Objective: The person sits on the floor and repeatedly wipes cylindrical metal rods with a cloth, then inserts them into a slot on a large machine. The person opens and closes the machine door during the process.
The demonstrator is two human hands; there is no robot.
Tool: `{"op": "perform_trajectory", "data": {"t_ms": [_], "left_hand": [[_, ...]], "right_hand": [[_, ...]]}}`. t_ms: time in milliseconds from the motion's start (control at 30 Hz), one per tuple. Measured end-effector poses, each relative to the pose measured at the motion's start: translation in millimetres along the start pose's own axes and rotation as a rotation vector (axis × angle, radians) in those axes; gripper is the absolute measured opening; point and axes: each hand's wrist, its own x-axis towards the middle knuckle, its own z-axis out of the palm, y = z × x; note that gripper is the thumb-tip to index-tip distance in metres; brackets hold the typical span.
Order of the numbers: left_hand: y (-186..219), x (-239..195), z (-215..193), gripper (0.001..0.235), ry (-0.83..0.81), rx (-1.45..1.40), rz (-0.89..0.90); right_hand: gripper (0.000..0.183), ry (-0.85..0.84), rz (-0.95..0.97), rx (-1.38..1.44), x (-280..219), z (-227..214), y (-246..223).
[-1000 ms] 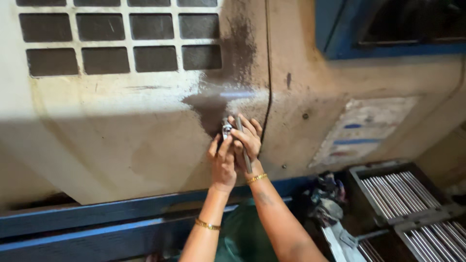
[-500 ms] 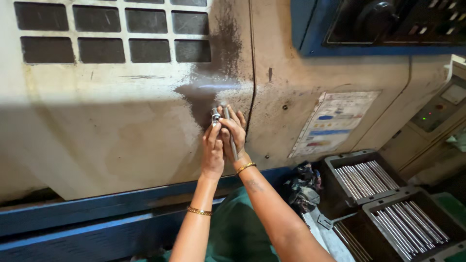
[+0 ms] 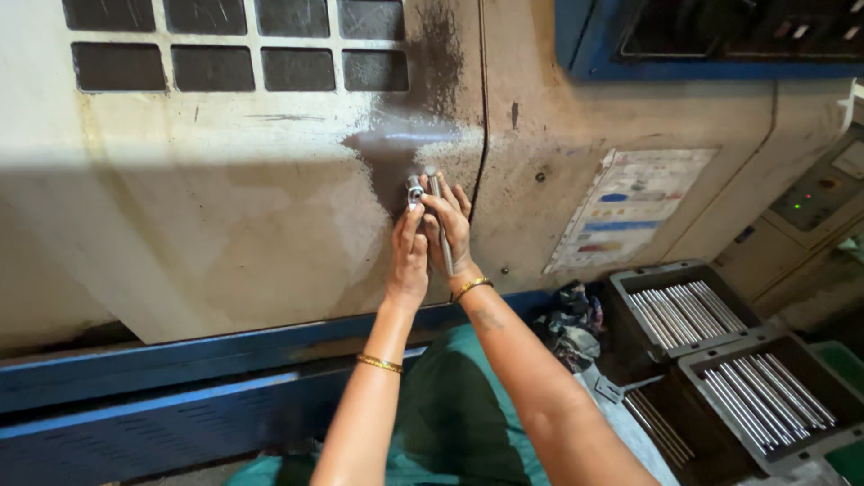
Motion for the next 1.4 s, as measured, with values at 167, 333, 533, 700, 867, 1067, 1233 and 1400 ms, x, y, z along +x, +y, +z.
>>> {"op": "perform_trajectory", "data": {"t_ms": [167, 333, 533, 700, 867, 1067, 1233, 1400], "left_hand": [[15.7, 8.6, -17.6, 0.047, -0.170, 0.512, 0.099], [46.1, 19.0, -25.3, 0.055, -0.103, 0.730, 0.201], [62.2, 57.8, -12.8, 0.053, -0.083, 0.768, 0.199], [56.6, 88.4, -7.9, 0.027, -0.050, 0.676, 0.148], [61.4, 86.5, -3.2, 0.023, -0.014, 0.540, 0.143], [60.9, 82.7, -3.8, 0.042, -0.118, 0.554, 0.055], [63.1, 81.2, -6.4, 0.057, -0.164, 0.588, 0.071], [61.8, 79.8, -6.3, 0.061, -0.189, 0.598, 0.068]], "right_hand": [[0.031, -0.123, -0.054, -0.105, 10.5, -18.1, -0.2], [0.039, -0.208, -0.198, -0.351, 35.9, -45.3, 7.3], [0.037, -0.261, -0.355, -0.436, 104.3, -72.9, 22.8], [0.047, -0.285, -0.414, -0.461, 159.5, -91.5, 32.5], [0.040, -0.306, -0.362, -0.515, 167.2, -82.4, 36.0], [0.039, -0.304, -0.420, -0.544, 163.9, -82.3, 43.2], [0.039, -0.305, -0.443, -0.534, 165.5, -83.6, 38.2], [0.038, -0.296, -0.421, -0.523, 166.4, -84.6, 36.8]]}}
